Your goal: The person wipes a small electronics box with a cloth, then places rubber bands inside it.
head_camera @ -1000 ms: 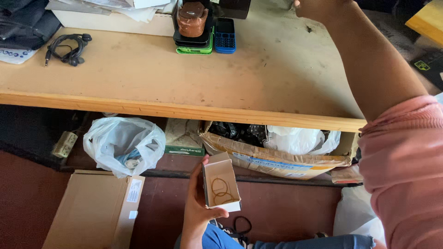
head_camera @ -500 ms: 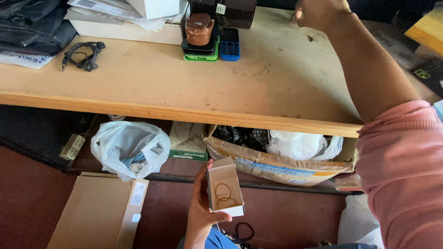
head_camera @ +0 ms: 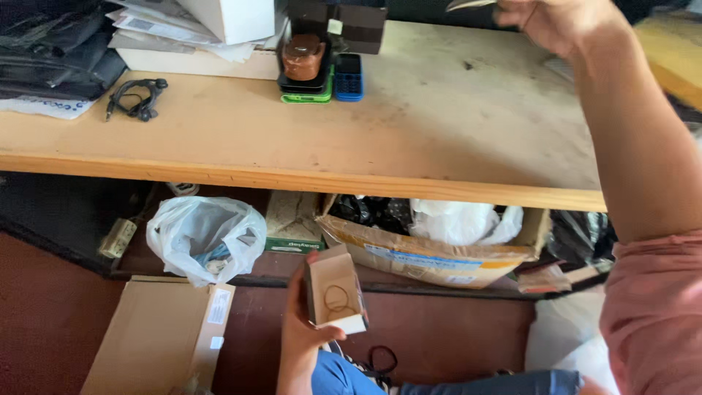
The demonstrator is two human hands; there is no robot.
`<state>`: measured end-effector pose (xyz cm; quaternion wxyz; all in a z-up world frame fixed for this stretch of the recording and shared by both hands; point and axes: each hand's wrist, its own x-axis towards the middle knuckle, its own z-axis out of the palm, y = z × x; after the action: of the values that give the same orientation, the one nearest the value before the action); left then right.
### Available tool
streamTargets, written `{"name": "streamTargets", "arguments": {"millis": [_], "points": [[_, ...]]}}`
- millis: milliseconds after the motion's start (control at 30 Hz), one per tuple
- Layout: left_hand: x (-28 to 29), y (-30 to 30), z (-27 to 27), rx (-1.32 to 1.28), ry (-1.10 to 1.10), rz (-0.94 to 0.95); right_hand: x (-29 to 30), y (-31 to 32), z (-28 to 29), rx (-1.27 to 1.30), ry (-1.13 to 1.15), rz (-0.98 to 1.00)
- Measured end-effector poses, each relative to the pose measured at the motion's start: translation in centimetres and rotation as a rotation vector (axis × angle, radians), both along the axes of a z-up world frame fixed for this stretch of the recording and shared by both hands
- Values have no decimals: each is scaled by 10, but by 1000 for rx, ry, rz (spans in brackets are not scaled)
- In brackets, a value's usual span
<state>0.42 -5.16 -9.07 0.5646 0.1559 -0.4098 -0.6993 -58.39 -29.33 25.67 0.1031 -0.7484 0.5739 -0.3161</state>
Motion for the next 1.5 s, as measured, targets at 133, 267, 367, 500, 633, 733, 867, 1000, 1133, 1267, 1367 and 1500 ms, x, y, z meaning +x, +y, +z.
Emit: {"name": "streamTargets", "arguments": {"millis": [133, 267, 367, 500, 633, 733, 867, 1000, 1133, 1267, 1367, 1500], "points": [[-3, 16, 33, 32, 92, -78, 33, 123, 18, 13, -155, -91], [-14, 40, 60, -122, -117, -28, 86, 241, 3, 35, -138, -55], [-28, 69, 81, -116, -137, -120, 156, 335, -32, -103, -713, 178], [-39, 99, 81, -290, -176, -99, 109, 397, -152, -19, -543, 258], [-38, 117, 74, -278, -171, -107, 150, 415, -199, 48, 290, -235], [-34, 132, 87, -266, -204, -98, 115, 463, -240, -52, -1405, 100], [-37, 137, 94, -293, -231, -148, 120, 490, -254, 224, 410, -440], [-53, 144, 86, -216, -201, -214, 97, 570, -233, -17, -659, -295], [-72, 162, 84, -235, -274, -316, 86, 631, -296, 325, -341, -511], [-119, 193, 55, -298, -343, -364, 69, 689, -309, 306, -71, -707], [-140, 226, 31, -319, -337, -453, 92, 725, -314, -59, -913, -450], [-153, 251, 15, -329, -362, -543, 103, 742, -323, 227, -410, -818]]}}
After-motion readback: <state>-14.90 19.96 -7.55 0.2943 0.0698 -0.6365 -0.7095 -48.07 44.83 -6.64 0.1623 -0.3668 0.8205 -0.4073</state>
